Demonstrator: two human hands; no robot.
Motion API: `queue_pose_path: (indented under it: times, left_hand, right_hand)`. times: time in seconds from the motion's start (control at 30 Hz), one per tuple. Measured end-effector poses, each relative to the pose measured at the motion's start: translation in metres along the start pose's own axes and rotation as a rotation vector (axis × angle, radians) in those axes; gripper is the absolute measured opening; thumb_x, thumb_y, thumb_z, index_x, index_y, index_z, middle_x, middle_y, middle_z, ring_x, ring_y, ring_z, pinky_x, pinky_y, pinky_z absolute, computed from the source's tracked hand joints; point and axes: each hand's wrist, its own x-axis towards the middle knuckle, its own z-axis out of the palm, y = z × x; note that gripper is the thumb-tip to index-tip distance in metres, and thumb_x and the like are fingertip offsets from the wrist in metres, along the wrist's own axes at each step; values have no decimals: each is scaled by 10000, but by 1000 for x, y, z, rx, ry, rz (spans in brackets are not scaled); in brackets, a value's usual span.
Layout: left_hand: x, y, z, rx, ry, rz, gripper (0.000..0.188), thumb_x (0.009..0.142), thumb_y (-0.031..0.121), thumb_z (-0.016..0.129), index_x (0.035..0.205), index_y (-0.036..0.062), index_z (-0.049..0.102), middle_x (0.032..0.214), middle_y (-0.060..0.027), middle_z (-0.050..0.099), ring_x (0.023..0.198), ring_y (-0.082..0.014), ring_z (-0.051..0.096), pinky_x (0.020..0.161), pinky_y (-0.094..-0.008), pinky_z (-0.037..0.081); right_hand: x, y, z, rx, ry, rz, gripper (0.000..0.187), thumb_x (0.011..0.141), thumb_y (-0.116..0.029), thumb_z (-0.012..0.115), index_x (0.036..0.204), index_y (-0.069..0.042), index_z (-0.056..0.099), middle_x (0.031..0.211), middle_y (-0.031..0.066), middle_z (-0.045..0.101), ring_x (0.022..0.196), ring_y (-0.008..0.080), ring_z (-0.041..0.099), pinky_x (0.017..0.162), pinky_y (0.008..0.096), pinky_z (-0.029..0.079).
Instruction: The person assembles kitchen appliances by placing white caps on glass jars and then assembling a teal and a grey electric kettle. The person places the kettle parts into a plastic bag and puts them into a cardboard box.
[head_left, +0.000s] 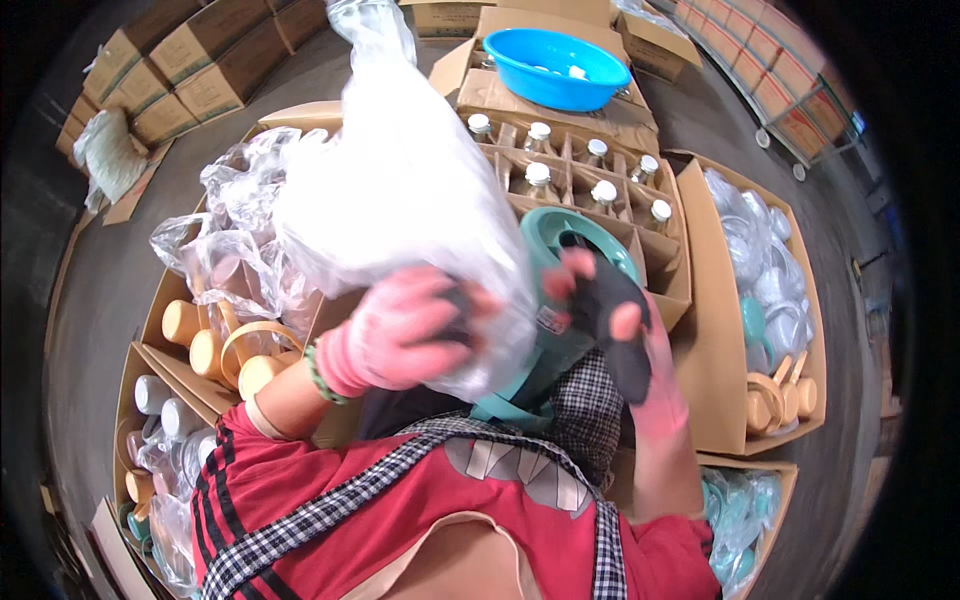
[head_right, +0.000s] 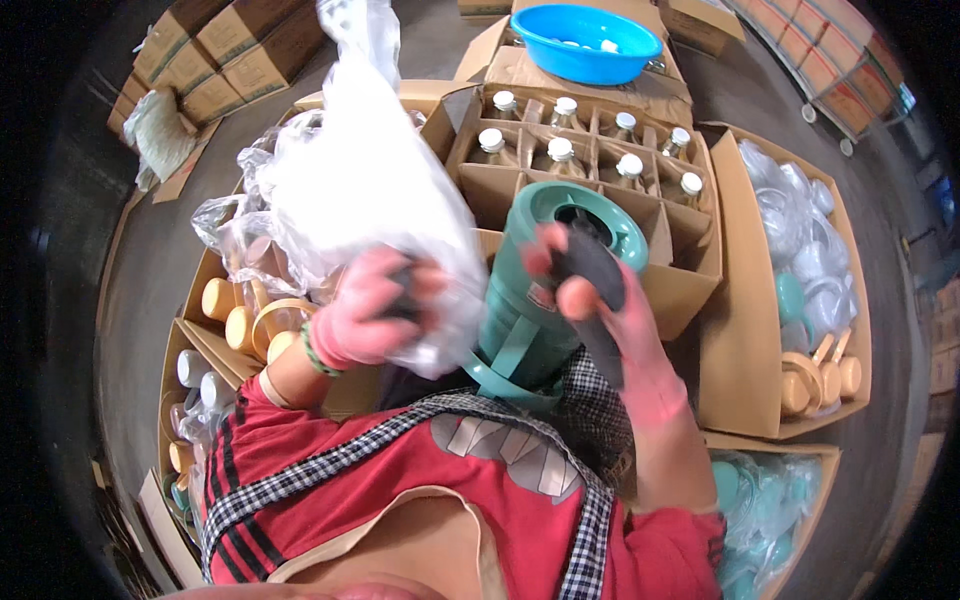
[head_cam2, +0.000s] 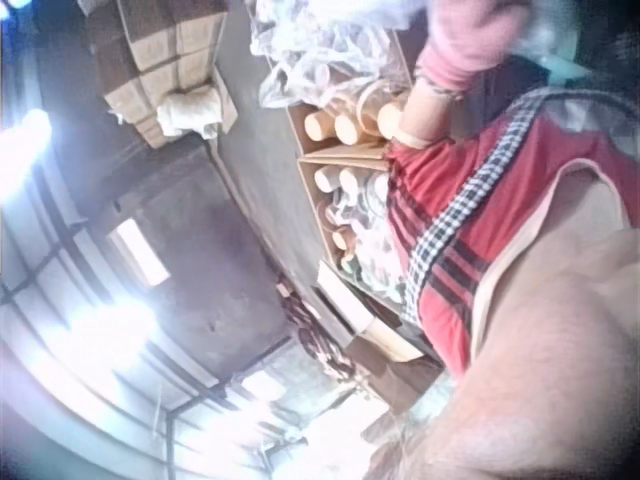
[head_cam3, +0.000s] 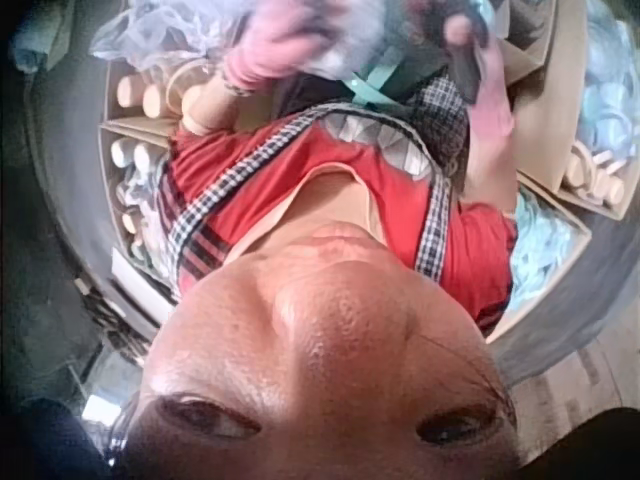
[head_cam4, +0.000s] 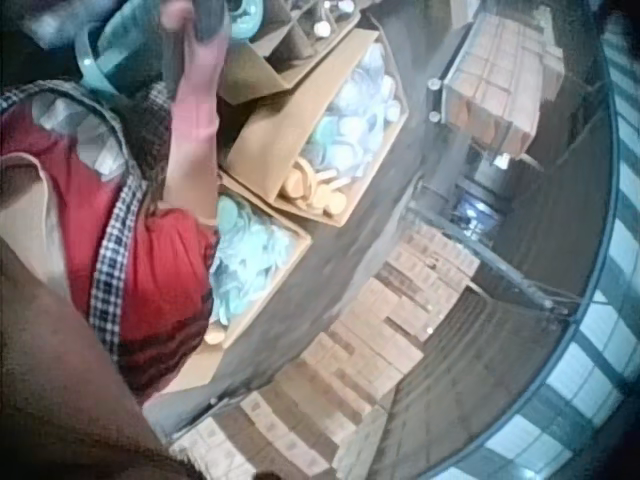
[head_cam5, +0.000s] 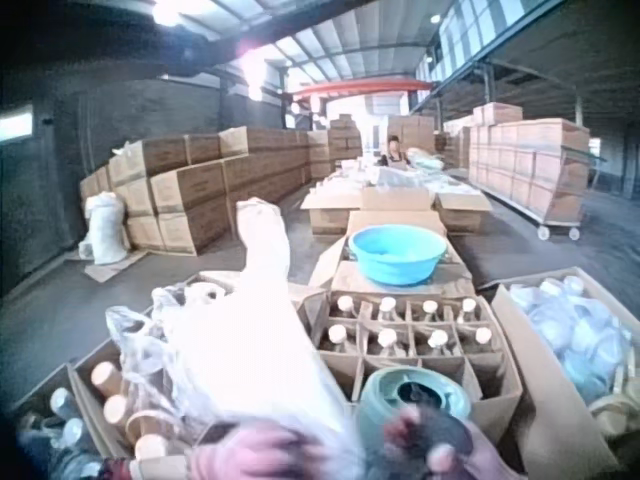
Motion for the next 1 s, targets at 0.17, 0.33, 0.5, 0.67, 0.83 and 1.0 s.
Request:
queue_pose_path:
  times: [0.17,0.33,0.5,0.67,0.83,1.0]
  left_hand:
    - [2,9,34,-112,-286,-78,183,611,90,611,773,56,533,910,-147,546,685,-264,543,601,-372,458]
    - [-15,5,20,-107,-315,-238,366,544,88,605,896,22,532,1044,-158,512,771,-267,550,678,-366,447]
    - [-12,5,25,-464,305,-658,439,697,334,655,986,39,506,1275,-149,319,958,-300,504,817,-350,410]
    - [-42,-53,17,-1388,937,-1372,527,859,405,428,1247,59,344,1187,-82,449,988,-241,503,843,-367,420]
    - [-51,-58,37,-1704,662,-1251,397,848,228,485,1180,23,412,1106,-87,505,960,-198,524,837,-333,440]
    - [-8,-74,25,-1132,601,-1469,298,809,125,522,1087,31,470,979,-64,558,832,-163,565,725,-289,472]
  right_hand:
    - [42,9,-5,-232,213,-52,183,761,-101,614,919,-10,593,840,16,593,748,83,536,710,226,431]
    - [48,-12,-32,309,134,-191,239,881,-197,433,995,-4,517,935,105,572,871,196,558,805,309,442]
    - [57,-21,-53,-74,285,-376,341,911,-283,348,1002,3,510,967,102,548,878,162,528,815,302,426]
    - [43,-28,-45,-36,359,-318,371,915,-332,329,1037,-26,498,939,54,542,854,130,524,783,248,426]
    - [49,-21,-24,-361,489,-363,366,896,-348,399,973,-19,539,878,34,546,787,94,496,684,237,407]
    - [49,-30,-47,-1052,306,-551,336,869,-286,467,1064,-17,516,931,54,545,799,123,506,702,259,416]
